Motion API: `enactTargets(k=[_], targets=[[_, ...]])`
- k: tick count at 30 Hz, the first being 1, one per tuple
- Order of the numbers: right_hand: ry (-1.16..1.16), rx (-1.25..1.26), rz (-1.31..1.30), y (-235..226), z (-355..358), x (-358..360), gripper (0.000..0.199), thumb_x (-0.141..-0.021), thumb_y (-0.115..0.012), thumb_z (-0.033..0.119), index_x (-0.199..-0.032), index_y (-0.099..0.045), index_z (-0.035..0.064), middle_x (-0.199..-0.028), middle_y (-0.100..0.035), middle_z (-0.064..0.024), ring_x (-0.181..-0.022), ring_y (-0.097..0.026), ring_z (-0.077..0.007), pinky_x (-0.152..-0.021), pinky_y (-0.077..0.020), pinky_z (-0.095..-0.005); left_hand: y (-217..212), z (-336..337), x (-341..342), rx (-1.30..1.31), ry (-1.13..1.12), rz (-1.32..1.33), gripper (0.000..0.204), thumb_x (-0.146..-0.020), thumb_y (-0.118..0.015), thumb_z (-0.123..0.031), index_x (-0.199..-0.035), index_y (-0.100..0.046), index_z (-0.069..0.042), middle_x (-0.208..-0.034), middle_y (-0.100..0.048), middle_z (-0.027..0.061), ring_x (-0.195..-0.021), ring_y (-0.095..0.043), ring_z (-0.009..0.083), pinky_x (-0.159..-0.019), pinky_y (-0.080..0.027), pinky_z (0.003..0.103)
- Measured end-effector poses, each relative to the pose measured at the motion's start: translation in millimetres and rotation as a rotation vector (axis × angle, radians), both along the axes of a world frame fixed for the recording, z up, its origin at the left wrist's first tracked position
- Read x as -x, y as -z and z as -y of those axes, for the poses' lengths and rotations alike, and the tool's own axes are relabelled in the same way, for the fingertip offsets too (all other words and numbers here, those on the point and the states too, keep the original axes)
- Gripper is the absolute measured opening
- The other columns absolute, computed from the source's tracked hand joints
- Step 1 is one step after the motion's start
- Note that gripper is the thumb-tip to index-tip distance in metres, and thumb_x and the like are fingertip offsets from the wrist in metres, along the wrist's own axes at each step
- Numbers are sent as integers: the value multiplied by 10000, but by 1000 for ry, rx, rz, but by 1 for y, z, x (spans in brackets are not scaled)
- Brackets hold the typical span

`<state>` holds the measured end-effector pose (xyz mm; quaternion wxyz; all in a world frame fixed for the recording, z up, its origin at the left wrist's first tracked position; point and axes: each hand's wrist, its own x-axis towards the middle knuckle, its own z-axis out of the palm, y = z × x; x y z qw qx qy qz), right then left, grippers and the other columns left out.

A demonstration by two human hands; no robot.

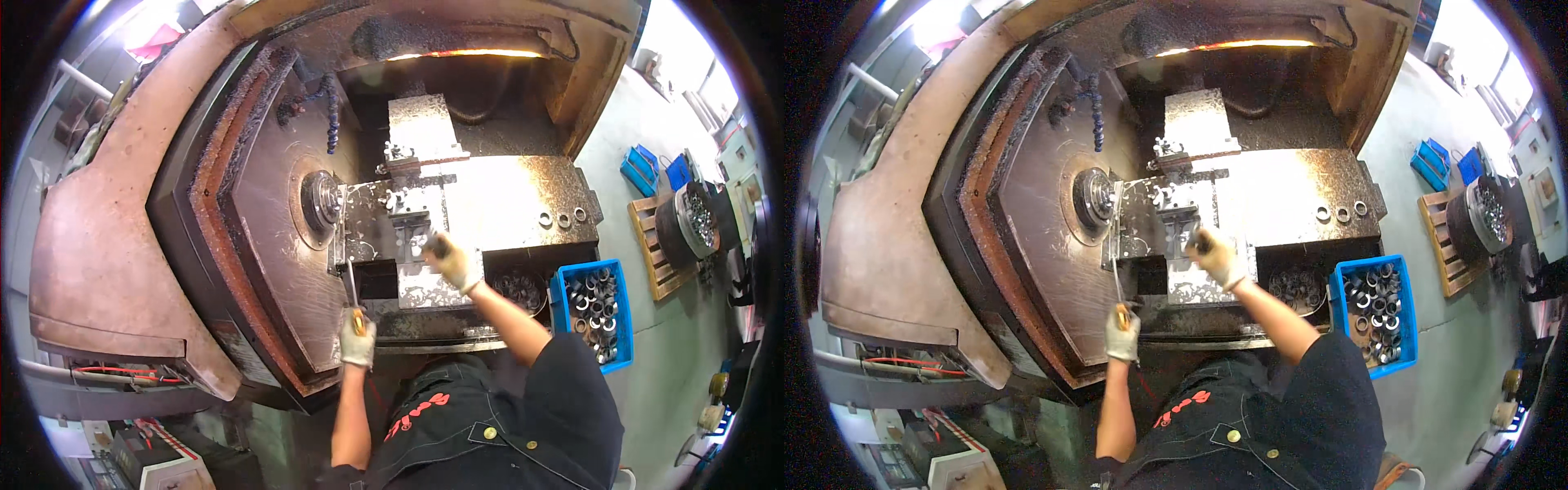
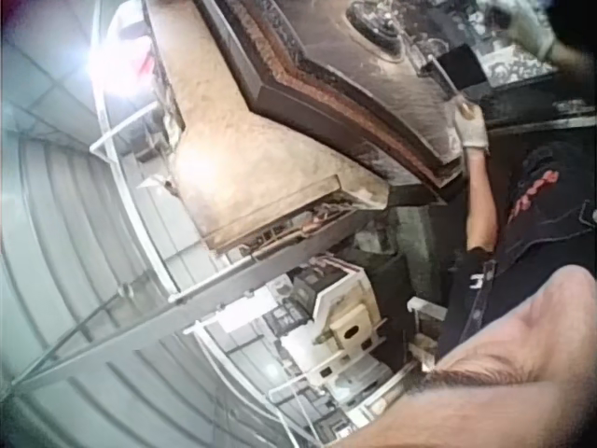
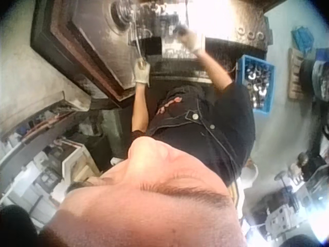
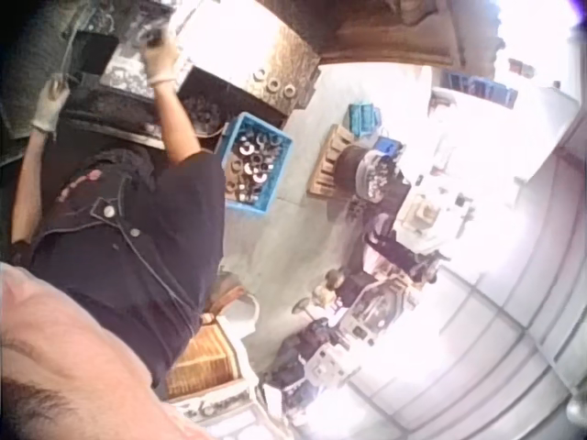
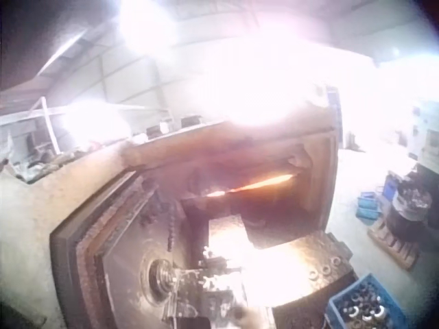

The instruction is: The person operates a CNC lathe in a workshop, repeatedly loading small metal rings into the machine's chuck, securing them with a tool, and closing the safety door. The person also interacts with the machine's control panel to start the process.

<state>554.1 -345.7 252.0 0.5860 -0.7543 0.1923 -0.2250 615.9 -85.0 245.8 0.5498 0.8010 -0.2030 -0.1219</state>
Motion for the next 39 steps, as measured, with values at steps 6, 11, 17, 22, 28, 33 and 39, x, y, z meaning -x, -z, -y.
enactTargets(k=[6, 11, 17, 22, 28, 33, 39], targets=[[-53, 97, -23, 54, -107, -19, 318, -708, -663, 183, -943, -531, 14, -809, -595, -92, -723, -571, -197, -665, -453, -309, 5, 21, -93, 61, -60, -177, 284, -693, -589, -60, -969, -523, -44, -763, -546, 10, -675, -516, 126, -633, -434, 269], [-35, -194, -110, 54, -133, -12, 288, -722, -618, 175, -941, -535, 8, -763, -580, -89, -652, -528, -122, -581, -431, -267, 3, 84, -117, -146, 130, 134, 354, -644, -538, -57, -998, -524, -61, -737, -548, 57, -612, -525, 204, -625, -448, 322], [7, -157, -141, 44, -135, 34, 318, -708, -628, 212, -935, -544, 5, -754, -596, -113, -672, -560, -154, -654, -450, -275, -7, 144, -151, -597, 202, 102, 237, -663, -530, -164, -881, -537, -72, -796, -589, 175, -772, -571, 332, -672, -446, 375], [117, -247, -184, 13, -124, 68, 275, -711, -637, 184, -876, -542, -14, -709, -562, -66, -666, -472, -66, -617, -425, -239, -17, 167, -151, -670, 216, 207, 236, -622, -531, -222, -798, -555, -68, -750, -590, 182, -717, -564, 333, -643, -443, 383], [125, -335, -262, 11, -122, 78, 258, -706, -643, 186, -872, -561, 7, -666, -558, -47, -600, -472, -73, -559, -418, -244, 0, 162, -161, -608, 207, 189, 245, -625, -526, -223, -815, -555, -71, -810, -593, 201, -784, -566, 350, -669, -442, 386], [98, -319, -290, 17, -127, 79, 241, -706, -641, 186, -874, -574, 27, -651, -555, -36, -580, -476, -74, -538, -414, -242, -12, 166, -148, -628, 209, 195, 265, -616, -527, -223, -827, -555, -65, -825, -591, 201, -800, -558, 364, -688, -441, 398], [-33, -390, -219, 46, -135, 73, 271, -765, -612, 205, -955, -546, 22, -787, -589, -45, -650, -515, -80, -589, -440, -244, -19, 158, -141, -613, 139, 168, 291, -627, -522, -217, -868, -547, -57, -851, -585, 201, -800, -551, 370, -695, -437, 400]])
